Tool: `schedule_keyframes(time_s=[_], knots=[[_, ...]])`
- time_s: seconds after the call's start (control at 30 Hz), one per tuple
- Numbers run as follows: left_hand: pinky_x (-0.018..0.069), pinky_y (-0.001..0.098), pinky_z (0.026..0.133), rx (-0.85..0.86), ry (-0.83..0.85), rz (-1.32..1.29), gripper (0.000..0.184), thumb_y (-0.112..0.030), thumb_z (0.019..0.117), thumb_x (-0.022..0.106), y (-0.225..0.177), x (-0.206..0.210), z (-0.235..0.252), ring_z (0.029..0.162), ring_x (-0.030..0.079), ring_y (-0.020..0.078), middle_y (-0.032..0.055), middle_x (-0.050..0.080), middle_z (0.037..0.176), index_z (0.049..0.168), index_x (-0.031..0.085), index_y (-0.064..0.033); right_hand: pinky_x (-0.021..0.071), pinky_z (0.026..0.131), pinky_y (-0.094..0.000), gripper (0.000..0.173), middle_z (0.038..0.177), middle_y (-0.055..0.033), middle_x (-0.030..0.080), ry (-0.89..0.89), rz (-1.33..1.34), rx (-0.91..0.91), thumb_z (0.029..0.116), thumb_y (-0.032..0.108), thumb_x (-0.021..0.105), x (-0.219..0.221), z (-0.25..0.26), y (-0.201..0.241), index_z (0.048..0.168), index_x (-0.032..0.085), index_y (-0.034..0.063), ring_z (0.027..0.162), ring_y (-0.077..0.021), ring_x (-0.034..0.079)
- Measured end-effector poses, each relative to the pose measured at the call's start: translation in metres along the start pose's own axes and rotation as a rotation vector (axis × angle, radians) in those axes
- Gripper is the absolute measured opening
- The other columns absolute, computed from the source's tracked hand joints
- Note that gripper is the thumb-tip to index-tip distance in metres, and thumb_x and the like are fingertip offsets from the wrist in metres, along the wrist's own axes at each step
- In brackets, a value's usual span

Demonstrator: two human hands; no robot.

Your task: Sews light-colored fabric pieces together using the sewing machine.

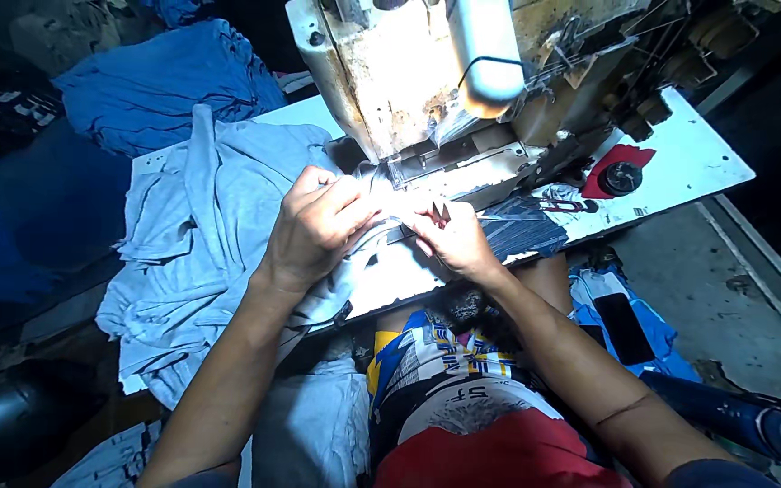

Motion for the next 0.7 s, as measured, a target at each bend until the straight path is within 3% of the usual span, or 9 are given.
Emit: schedule_keyframes(time_s=[0.13, 0.23, 0.3, 0.43, 0.6, 0.7], knots=[[0.0461, 0.0449, 0.079, -0.015, 0.132, 0.013, 0.017, -0.021, 0.1004, 0.067, 0.007, -0.005, 0.005, 0.079, 0.062, 0.0277, 0.0123, 0.065, 0.089, 0.098, 0.074, -0.0055, 0.0425, 0.036, -0.0261, 0.009, 0.063, -0.0088, 0.056, -0.012, -0.011, 0.008, 0.1015, 0.012, 0.064, 0.002, 0.002, 0.0, 0.105, 0.065, 0.0039, 0.042, -0.0146, 0.049], [0.0471, 0.0499, 0.079, -0.114, 0.308, 0.002, 0.023, -0.028, 0.1009, 0.064, 0.025, -0.018, 0.006, 0.079, 0.064, 0.0277, 0.0104, 0.068, 0.091, 0.104, 0.076, -0.0099, 0.046, 0.038, -0.0271, 0.011, 0.066, -0.0091, 0.059, -0.007, -0.051, 0.03, 0.1022, 0.014, 0.064, 0.001, 0.001, 0.0, 0.11, 0.064, 0.0053, 0.043, -0.0154, 0.051], [0.047, 0.052, 0.081, -0.183, 0.368, -0.019, 0.023, -0.033, 0.1007, 0.062, 0.037, -0.025, 0.003, 0.082, 0.066, 0.0254, 0.0065, 0.068, 0.091, 0.1, 0.076, -0.0134, 0.0454, 0.036, -0.0278, 0.012, 0.066, -0.0098, 0.058, -0.003, -0.048, 0.04, 0.1023, 0.014, 0.064, 0.002, 0.0, -0.001, 0.109, 0.063, 0.0046, 0.042, -0.0163, 0.05], [0.0475, 0.0445, 0.086, -0.265, 0.242, -0.181, 0.015, -0.029, 0.0961, 0.07, 0.035, -0.027, -0.001, 0.092, 0.063, 0.018, 0.0003, 0.069, 0.097, 0.101, 0.078, -0.0176, 0.044, 0.034, -0.0271, 0.013, 0.064, -0.0103, 0.057, 0.032, -0.033, 0.097, 0.1037, 0.017, 0.063, -0.002, 0.001, 0.006, 0.108, 0.06, 0.0046, 0.039, -0.0162, 0.049], [0.0496, 0.0378, 0.085, -0.256, 0.048, -0.339, 0.012, -0.013, 0.0903, 0.071, 0.017, -0.021, -0.002, 0.091, 0.063, 0.0149, 0.0038, 0.067, 0.095, 0.1, 0.077, -0.0103, 0.0452, 0.037, -0.0243, 0.01, 0.069, -0.0105, 0.058, 0.146, 0.057, 0.057, 0.1022, 0.009, 0.063, -0.006, 0.002, 0.013, 0.109, 0.06, 0.0025, 0.042, -0.0139, 0.049], [0.0481, 0.0366, 0.085, -0.278, 0.025, -0.382, 0.01, -0.014, 0.0889, 0.073, 0.007, -0.019, -0.005, 0.091, 0.061, 0.0135, 0.0023, 0.068, 0.094, 0.097, 0.078, -0.0111, 0.0465, 0.037, -0.025, 0.011, 0.071, -0.0105, 0.059, 0.17, 0.079, 0.031, 0.1015, 0.008, 0.063, -0.004, 0.003, 0.013, 0.11, 0.06, 0.002, 0.044, -0.0141, 0.051]])
Point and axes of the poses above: each hand's wrist, its own z-axis towards the middle knuckle, its own x-axis out of the palm, y = z × x, the point moved 1 cm from there along z, towards the middle knuckle
